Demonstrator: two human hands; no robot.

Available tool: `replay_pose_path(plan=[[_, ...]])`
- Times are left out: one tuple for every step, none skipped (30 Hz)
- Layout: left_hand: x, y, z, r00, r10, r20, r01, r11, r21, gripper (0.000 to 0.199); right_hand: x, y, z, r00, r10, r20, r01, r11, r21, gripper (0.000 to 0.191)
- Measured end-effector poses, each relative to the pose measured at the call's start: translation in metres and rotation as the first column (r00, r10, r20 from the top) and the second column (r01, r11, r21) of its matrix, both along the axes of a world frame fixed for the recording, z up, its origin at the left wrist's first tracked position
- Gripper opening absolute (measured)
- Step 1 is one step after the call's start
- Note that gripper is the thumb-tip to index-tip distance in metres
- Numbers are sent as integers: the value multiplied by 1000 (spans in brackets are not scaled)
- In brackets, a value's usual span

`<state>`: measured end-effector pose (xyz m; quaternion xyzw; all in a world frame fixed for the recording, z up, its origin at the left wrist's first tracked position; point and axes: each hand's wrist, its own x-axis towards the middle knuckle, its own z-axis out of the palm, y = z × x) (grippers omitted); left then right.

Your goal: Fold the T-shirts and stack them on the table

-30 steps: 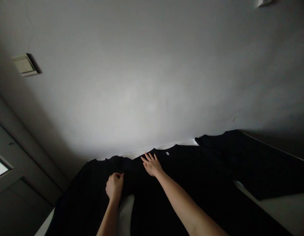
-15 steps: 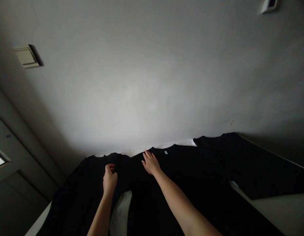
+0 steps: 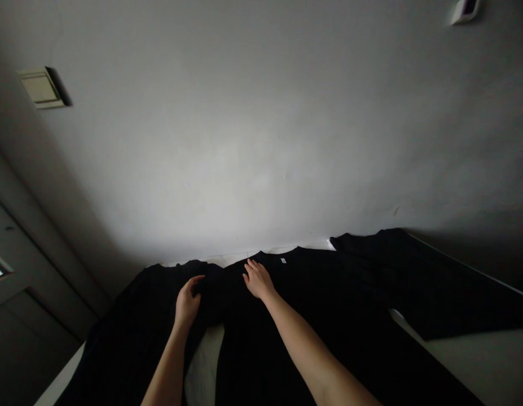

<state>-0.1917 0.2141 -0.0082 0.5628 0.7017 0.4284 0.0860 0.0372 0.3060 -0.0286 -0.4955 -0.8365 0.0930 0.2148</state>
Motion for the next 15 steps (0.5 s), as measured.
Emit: replay_pose_path(plan=[[0, -1, 1, 1000, -1, -5, 1, 1000, 13, 56, 0, 0, 0, 1000, 1, 0, -1, 1000, 0, 48], [0, -1, 2, 1000, 1, -11, 0, 1000, 26, 53, 0, 0, 0, 1000, 4, 0, -4, 1000, 1, 49], [-1, -1, 3, 1000, 8, -15, -7, 999, 42, 50, 1, 0, 1, 1000, 8, -1, -8, 1000, 5, 49], [-2, -1, 4, 1000, 23, -15, -22, 998, 61, 45, 1, 0, 1, 1000, 14, -2, -14, 1000, 12, 50], [-3, 0, 5, 999, 44, -12, -43, 996, 81, 40, 2, 0, 1, 1000, 19, -3, -19, 1000, 20, 50], [-5, 0, 5, 998, 69, -5, -68, 993, 99, 35, 2, 0, 1, 1000, 23, -4, -22, 999, 26, 51], [-7, 1, 6, 995, 95, 3, -95, 989, 110, 30, 3, 0, 1, 1000, 26, -4, -26, 999, 31, 52], [-9, 1, 6, 993, 120, 8, -120, 986, 112, 26, 3, 0, 1, 1000, 31, 0, -31, 999, 29, 52], [-10, 1, 7, 990, 139, 8, -139, 985, 101, 24, 3, 0, 1, 999, 39, 9, -39, 999, 16, 53], [-12, 0, 6, 989, 150, 2, -150, 986, 80, 22, 3, 1, 1, 998, 50, 24, -50, 999, -6, 53], [-12, -1, 6, 987, 158, -10, -157, 986, 53, 22, 3, 1, 1, 997, 62, 42, -61, 998, -33, 54], [-12, -3, 5, 985, 168, -24, -168, 986, 25, 23, 2, 2, 2, 996, 72, 59, -68, 996, -62, 55], [-11, -4, 4, 982, 184, -41, -185, 983, -1, 23, 2, 3, 3, 994, 74, 75, -67, 994, -91, 56], [-10, -6, 4, 977, 207, -58, -209, 978, -23, 24, 1, 3, 4, 994, 69, 90, -58, 991, -117, 57], [-8, -8, 3, 969, 235, -74, -238, 970, -41, 25, 0, 4, 5, 993, 62, 103, -47, 989, -139, 58]])
